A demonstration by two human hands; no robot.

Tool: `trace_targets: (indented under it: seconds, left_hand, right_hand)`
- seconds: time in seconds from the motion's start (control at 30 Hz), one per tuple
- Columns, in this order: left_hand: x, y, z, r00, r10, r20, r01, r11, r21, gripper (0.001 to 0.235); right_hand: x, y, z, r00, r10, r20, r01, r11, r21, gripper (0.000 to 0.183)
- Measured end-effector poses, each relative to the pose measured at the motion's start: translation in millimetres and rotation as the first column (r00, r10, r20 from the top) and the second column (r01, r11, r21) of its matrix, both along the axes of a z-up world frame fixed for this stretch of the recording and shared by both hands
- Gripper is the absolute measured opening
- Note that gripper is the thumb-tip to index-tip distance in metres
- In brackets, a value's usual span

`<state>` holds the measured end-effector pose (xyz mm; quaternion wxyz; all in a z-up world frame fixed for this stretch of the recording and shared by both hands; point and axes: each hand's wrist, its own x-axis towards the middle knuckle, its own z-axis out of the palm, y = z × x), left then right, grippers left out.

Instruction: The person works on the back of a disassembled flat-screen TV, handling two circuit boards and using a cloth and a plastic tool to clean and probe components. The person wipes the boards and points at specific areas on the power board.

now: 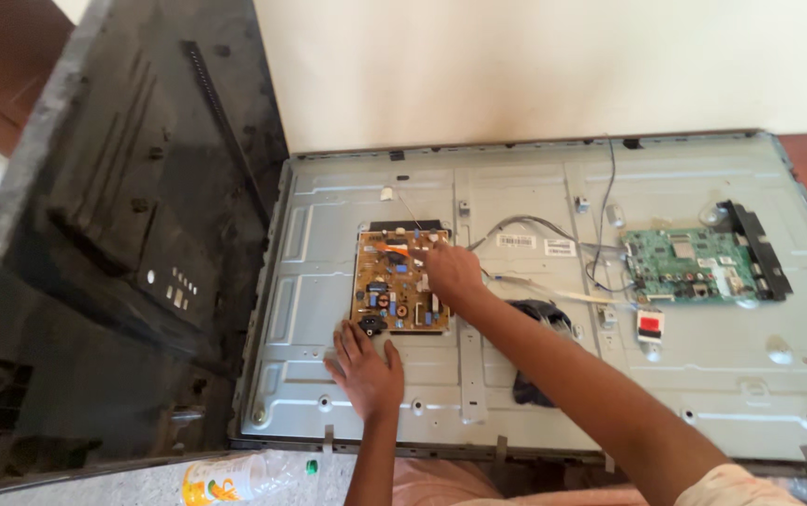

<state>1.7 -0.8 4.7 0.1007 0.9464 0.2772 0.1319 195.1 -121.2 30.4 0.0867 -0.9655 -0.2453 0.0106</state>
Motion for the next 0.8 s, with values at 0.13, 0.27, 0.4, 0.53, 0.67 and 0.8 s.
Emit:
trace_targets:
  seconds: [0.13,0.27,0.4,0.53,0.67,0.8]
  left_hand:
    - [0.9,0.9,3.1,1.0,0.006,-0.023,-0.006,1.0,0.0,0.075]
    - [1.1,0.3,3.5,1.0,0.007,0.009,-0.007,1.0,-0.016,0.076]
    - [0.8,0.6,2.0,1.0,0.003,-0.006,-0.003,1.0,-0.015,0.074]
    - [-1.4,0.9,-1.7,1.0,0.0,-0.009,0.0,1.0,-0.017,0.074]
    - [0.9,1.6,-1.0,1.0,-0.007,0.017,0.007,1.0,-0.022,0.075]
    - [-0.5,0.6,1.0,1.0,-0.001,0.013,0.001,1.0,-0.02,0.075]
  right_hand:
    - [-9.4,27.4,13.0,0.993,0.021,-0.116,-0.022,1.0,-0.013,0.054]
    - [-22.9,30.1,18.2,0.998,0.053,-0.022,-0.052,0.997,0.062,0.063]
    - [-47.4,-2.6,15.9,0.995,0.066,-0.079,-0.058,0.993,0.1,0.058]
    - [-71.2,-38.8,16.4,0.995,0.04,-0.095,-0.026,0.99,0.137,0.067]
    - [-66.9,-28.0,15.9,0.994,0.038,-0.1,-0.026,0.993,0.118,0.064]
    - [-50.1,6.6,9.2,0.997,0.033,-0.068,-0.025,0.993,0.114,0.068]
